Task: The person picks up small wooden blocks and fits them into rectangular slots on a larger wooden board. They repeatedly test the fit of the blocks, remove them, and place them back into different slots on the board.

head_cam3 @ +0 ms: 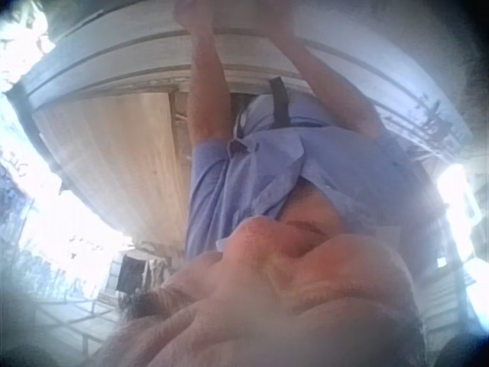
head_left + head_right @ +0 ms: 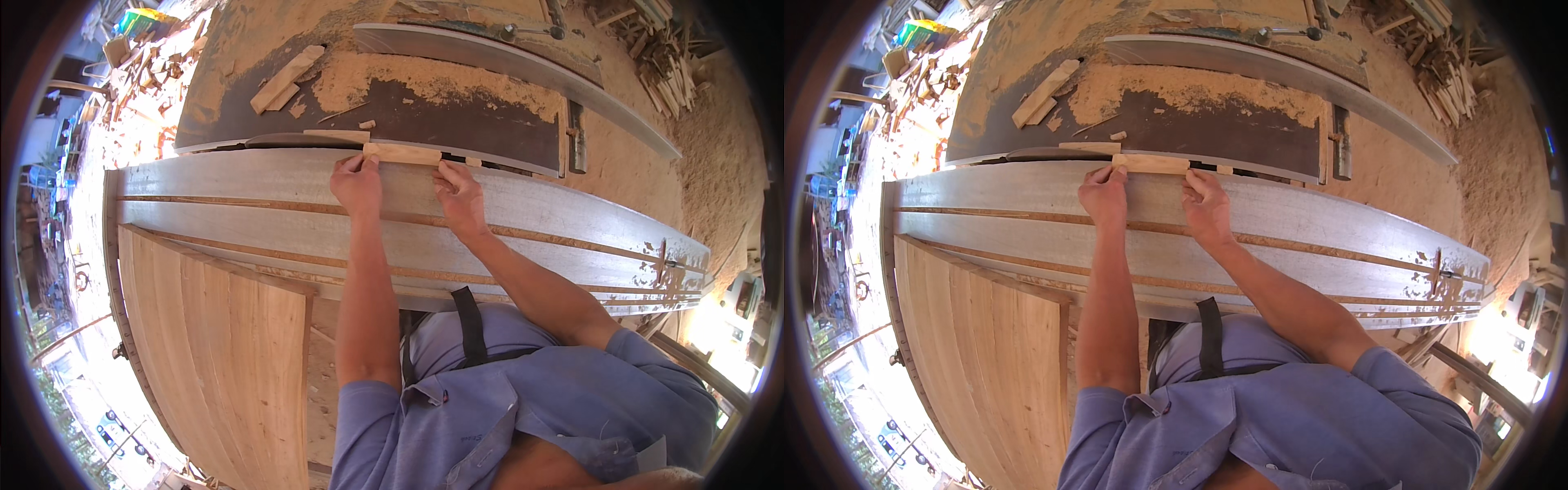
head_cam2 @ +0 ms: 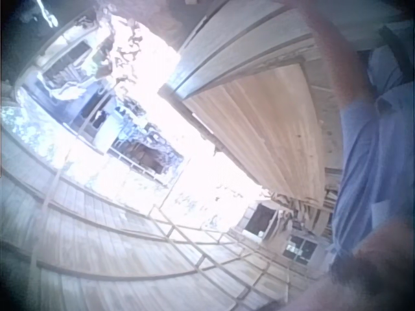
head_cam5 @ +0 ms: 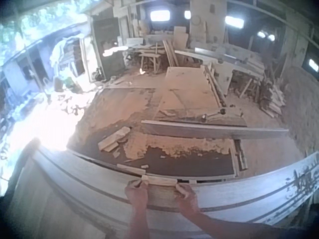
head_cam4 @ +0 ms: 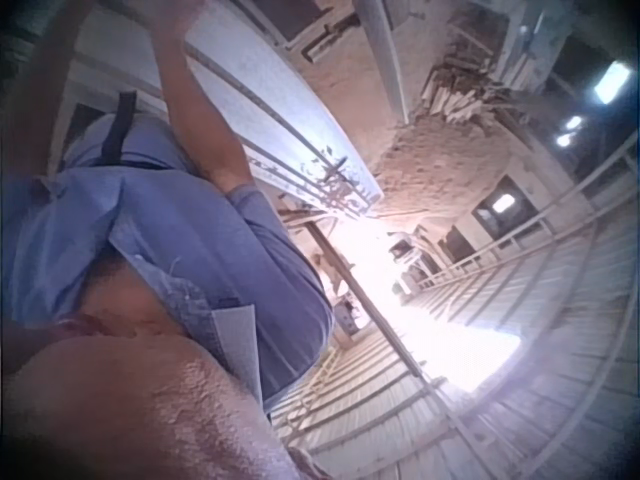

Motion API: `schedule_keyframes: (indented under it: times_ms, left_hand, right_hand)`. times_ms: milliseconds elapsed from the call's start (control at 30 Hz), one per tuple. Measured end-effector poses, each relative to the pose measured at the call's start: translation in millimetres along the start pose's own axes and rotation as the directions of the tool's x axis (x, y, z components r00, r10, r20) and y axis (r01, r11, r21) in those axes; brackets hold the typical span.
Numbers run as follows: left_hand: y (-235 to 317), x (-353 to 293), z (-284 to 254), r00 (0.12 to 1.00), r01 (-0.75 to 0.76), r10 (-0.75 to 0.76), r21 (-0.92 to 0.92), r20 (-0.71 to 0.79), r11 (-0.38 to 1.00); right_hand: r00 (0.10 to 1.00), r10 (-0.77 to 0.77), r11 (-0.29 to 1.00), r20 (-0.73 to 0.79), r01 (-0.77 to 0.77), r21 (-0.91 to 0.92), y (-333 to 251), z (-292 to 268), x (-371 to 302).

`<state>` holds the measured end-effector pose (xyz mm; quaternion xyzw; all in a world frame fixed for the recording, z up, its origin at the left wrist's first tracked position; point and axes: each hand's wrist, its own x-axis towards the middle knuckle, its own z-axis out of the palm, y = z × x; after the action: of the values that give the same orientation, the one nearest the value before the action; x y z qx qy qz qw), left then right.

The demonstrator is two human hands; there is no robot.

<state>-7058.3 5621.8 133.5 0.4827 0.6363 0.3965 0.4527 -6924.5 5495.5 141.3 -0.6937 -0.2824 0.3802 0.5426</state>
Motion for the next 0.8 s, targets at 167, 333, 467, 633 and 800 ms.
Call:
schedule_keyframes:
  times_ms: [167, 333, 467, 633, 800]
  left_hand:
    - [-4.9, 5.7, -1.9, 0.999, -0.038, 0.037, -0.019, -0.012, 0.999]
    - [-14.7, 14.5, -5.1, 0.997, -0.076, 0.076, 0.0, -0.009, 0.997]
    - [-15.2, 16.7, -8.5, 0.999, -0.053, 0.053, -0.048, 0.0, 0.997]
    - [-3.8, 16.4, -13.9, 0.999, 0.017, -0.015, -0.094, 0.029, 0.995]
    - [4.2, 17.7, -15.8, 0.992, 0.124, -0.119, -0.194, 0.04, 0.973]
  right_hand:
    - [0.999, -0.032, 0.999, 0.001, 0.032, -0.003, 4.9, 2.9, 0.7]
    - [0.999, -0.033, 0.999, 0.005, 0.033, 0.027, 6.8, 6.2, 0.7]
    - [1.0, 0.011, 0.998, 0.009, -0.011, 0.059, 0.3, 9.8, -0.3]
    - [1.0, 0.008, 0.997, 0.017, -0.009, 0.074, 1.5, 14.8, 1.5]
    - [0.997, -0.055, 0.997, 0.047, 0.053, 0.048, 9.6, 15.9, 3.6]
